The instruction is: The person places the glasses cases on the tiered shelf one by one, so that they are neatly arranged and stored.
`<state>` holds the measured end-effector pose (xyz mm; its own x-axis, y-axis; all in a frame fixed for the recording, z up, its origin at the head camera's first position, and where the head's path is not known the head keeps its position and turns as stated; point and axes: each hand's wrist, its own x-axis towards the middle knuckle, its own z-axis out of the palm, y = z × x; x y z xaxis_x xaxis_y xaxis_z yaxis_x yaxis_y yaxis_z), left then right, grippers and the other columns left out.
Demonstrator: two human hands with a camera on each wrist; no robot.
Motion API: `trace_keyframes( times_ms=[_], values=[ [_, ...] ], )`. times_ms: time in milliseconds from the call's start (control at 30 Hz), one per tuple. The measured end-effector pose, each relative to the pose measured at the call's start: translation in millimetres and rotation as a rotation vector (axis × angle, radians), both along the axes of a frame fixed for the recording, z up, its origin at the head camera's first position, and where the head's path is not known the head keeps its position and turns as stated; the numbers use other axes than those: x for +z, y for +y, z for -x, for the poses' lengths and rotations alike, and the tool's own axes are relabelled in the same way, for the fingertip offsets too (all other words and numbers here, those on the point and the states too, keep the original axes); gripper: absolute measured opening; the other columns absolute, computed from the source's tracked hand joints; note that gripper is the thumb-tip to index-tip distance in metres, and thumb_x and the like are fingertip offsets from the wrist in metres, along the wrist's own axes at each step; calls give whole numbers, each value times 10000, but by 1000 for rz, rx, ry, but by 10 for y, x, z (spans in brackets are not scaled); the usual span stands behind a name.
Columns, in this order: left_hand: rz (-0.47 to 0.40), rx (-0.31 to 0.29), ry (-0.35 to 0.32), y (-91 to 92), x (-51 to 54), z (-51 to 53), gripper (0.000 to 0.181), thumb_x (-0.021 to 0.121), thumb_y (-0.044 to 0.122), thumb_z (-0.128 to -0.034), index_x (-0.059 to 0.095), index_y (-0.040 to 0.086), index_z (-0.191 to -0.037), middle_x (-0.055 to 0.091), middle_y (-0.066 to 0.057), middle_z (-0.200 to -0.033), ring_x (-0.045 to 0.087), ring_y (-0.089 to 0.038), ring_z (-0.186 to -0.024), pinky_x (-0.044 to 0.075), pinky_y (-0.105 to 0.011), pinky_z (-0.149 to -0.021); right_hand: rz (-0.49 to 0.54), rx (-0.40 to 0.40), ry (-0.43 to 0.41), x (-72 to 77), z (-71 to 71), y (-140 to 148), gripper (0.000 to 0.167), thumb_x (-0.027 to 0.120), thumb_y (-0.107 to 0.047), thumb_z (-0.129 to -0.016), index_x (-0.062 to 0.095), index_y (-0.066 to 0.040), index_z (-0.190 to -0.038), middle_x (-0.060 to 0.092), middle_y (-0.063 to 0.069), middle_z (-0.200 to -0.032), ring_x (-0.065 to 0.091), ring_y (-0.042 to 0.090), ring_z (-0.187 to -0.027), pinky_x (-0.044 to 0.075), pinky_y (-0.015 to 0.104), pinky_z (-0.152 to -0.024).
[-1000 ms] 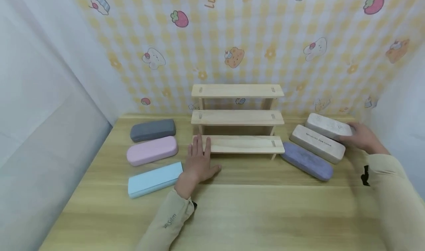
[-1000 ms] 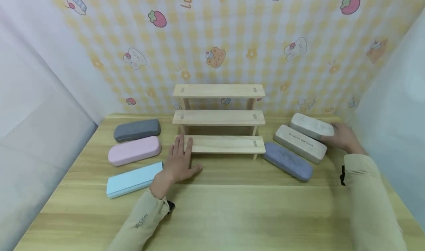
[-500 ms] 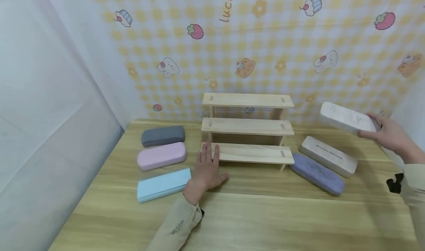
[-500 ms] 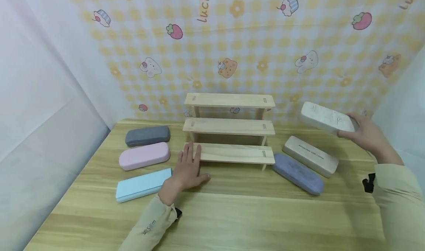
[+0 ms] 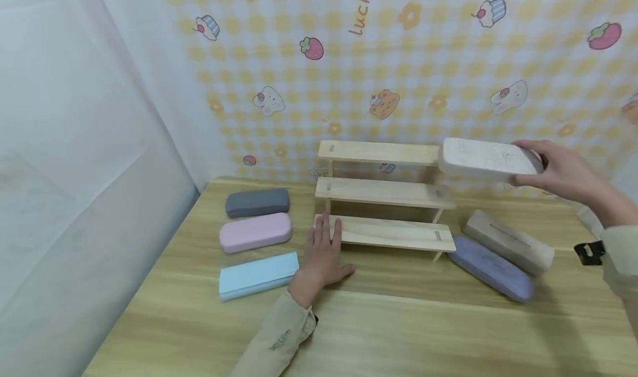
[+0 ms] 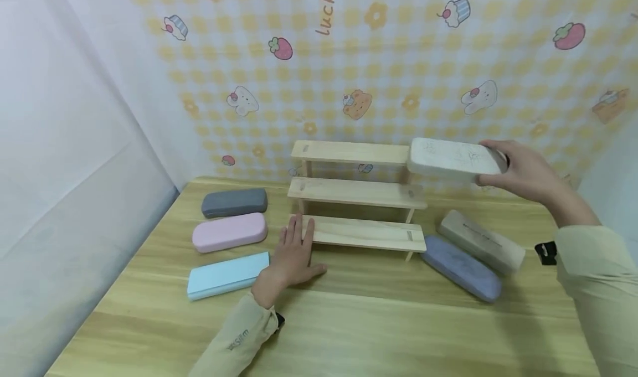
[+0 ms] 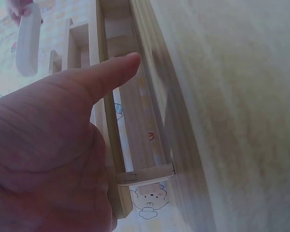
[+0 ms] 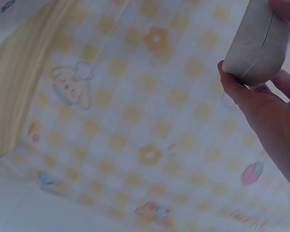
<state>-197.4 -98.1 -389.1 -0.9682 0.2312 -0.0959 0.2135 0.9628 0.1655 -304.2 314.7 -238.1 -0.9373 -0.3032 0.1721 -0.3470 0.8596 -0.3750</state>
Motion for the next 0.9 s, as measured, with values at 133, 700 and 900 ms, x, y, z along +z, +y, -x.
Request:
trace_keyframes(
  times_ms=[133, 700, 900],
  values=[
    [-1, 4, 4, 39, 17, 36, 1013, 564, 590, -838, 23, 39, -1494, -79, -249, -1510, -80, -351, -1386, 26, -459, -1105, 9, 31, -24, 108, 47, -243, 782, 747, -286, -796, 358, -5, -1413, 481, 264, -1189, 502, 316, -847, 391, 311, -547],
    [-4, 58, 31, 67, -18, 33, 798, 393, 542, -945, 64, 75, -1502, -47, -220, -1525, -59, -329, -1394, 45, -453, -1107, 79, 84, 32, 129, 372, -1323, 731, 744, -292, -777, 432, -3, -1371, 560, 281, -1132, 574, 356, -878, 425, 376, -615],
    [-15, 66, 46, 50, -27, 11, 776, 388, 534, -950, 98, 70, -1500, -19, -221, -1526, -33, -333, -1396, 58, -456, -1107, 84, 108, -27, 145, 474, -1599, 722, 742, -274, -772, 432, -18, -1372, 538, 268, -1189, 572, 366, -947, 434, 435, -720]
  ],
)
